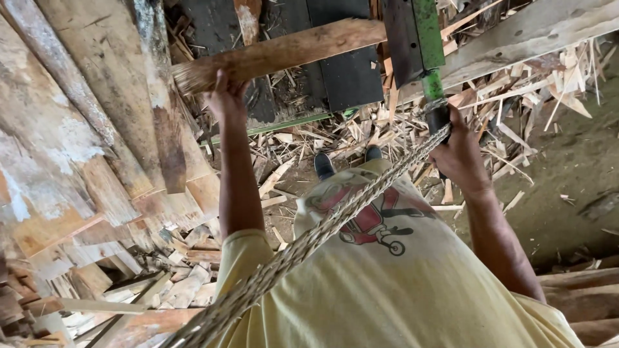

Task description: Feeding wood planks into a processing machine while manually pulling a drive rope to advance the mechanism.

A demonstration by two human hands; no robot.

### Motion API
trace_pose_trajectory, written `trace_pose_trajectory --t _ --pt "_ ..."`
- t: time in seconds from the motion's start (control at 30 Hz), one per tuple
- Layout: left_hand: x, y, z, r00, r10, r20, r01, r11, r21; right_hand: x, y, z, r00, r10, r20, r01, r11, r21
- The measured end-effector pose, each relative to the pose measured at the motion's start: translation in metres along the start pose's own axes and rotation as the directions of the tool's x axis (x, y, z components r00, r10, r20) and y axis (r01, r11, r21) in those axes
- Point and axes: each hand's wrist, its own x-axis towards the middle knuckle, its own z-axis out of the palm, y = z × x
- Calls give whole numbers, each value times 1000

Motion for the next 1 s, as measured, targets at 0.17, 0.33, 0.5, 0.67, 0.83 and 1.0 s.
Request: trace_pose_trajectory --t 0.17,0.33,0.5,0.67,0.83,1.0 --pt "36 -35 -2 997 -72 -35 75 995 68 7 0 27 971 236 -20 -235 971 51" --pt "52 -46 4 989 -142 48 137 987 82 28 62 77 968 242 -71 -249 962 -114" --pt "48 -50 -13 992 -104 77 102 994 29 8 -9 21 970 242 -9 -243 970 -3" --pt "45 -48 -19 987 -157 12 157 987 31 -10 -5 -55 925 -277 261 348 333 -877" --pt "56 -59 -32 993 -95 64 94 995 21 -19 -96 -90 993 -119 -7 119 991 -64" --pt "90 -85 -62 986 -141 90 137 990 43 39 85 80 985 147 -87 -142 988 62"
